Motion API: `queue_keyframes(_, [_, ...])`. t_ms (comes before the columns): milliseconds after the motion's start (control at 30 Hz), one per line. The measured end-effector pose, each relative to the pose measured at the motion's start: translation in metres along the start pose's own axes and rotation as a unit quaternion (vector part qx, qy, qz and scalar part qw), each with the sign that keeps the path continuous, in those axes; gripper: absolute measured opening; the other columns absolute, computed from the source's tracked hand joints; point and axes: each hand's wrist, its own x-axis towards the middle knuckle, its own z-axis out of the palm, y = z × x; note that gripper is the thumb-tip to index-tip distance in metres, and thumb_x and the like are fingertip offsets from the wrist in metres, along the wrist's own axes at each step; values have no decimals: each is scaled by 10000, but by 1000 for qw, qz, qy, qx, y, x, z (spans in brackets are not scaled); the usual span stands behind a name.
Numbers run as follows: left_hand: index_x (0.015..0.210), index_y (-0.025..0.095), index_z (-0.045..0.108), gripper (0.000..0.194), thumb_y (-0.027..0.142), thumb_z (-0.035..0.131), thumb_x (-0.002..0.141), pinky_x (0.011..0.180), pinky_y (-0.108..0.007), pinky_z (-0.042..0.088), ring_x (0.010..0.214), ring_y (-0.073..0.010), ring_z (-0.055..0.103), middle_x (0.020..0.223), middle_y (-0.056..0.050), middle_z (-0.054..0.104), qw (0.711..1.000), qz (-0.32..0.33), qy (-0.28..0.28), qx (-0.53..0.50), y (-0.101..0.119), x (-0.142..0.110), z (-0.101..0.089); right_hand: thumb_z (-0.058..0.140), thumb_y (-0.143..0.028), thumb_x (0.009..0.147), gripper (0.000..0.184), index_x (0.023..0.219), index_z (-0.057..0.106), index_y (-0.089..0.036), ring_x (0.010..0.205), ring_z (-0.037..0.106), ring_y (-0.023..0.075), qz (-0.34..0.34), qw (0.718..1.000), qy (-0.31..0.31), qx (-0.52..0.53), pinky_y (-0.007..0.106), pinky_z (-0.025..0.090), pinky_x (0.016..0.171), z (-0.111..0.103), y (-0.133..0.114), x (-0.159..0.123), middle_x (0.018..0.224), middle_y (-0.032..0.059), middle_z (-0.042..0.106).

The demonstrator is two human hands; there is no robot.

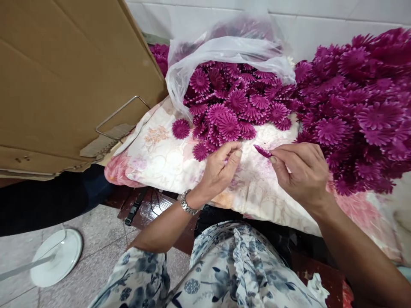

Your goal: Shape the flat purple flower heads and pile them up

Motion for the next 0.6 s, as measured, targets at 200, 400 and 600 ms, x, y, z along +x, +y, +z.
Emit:
queue_keyframes(200, [893,141,661,434,475,383,905,575,-221,506,600,-108,619,707,-47,672,831,-329,-48,-446,9,-1,46,596,-211,835,215,1048,617,-224,970,596,190,-94,996,7,8,368,428,913,-3,-25,-28,1001,45,709])
queue_keyframes(400, [826,156,650,319,393,448,895,613,-299,563,677,-153,663,729,-43,693,846,-313,-79,-424,17,8,60,603,-260,831,324,1152,597,-219,1002,604,208,64,997,-11,-32,378,445,915,-45,2,-84,1039,80,700])
queue_keyframes(600, [708,164,648,281,392,555,844,522,-265,521,620,-141,626,674,-34,654,882,-282,-71,-371,16,34,69,563,-310,846,352,1168,604,-171,1015,615,273,284,920,-13,-270,428,464,896,-131,74,-170,1062,143,680])
